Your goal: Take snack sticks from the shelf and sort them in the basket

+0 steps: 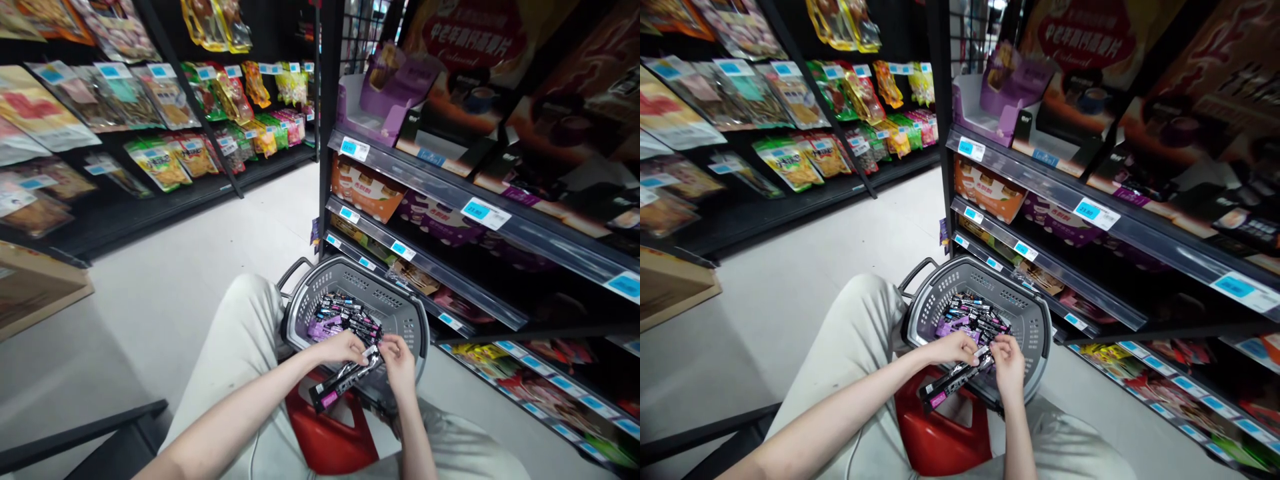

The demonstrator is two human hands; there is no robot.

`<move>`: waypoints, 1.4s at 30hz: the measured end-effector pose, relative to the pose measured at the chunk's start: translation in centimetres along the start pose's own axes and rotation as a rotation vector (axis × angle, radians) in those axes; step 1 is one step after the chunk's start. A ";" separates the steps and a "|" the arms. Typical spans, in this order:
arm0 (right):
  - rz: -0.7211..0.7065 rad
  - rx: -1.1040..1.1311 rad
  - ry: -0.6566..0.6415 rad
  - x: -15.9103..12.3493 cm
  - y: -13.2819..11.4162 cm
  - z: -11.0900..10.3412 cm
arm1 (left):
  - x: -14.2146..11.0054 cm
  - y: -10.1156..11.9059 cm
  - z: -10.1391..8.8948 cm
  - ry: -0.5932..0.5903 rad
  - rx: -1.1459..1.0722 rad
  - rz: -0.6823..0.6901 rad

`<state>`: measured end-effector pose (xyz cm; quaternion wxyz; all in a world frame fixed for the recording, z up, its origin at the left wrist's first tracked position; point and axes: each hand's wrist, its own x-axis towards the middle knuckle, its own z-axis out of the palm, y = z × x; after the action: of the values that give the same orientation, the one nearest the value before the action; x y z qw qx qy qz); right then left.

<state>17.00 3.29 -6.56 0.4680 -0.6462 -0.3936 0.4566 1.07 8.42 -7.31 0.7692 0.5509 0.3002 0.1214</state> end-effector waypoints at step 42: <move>0.150 0.349 0.137 1.4 1.9 -2.3 | -1.3 1.4 -3.9 0.181 -0.239 -0.058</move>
<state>19.75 3.54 -8.35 0.5635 -0.6123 -0.2264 0.5062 -2.08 11.29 -6.42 0.8023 0.4331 0.3678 0.1832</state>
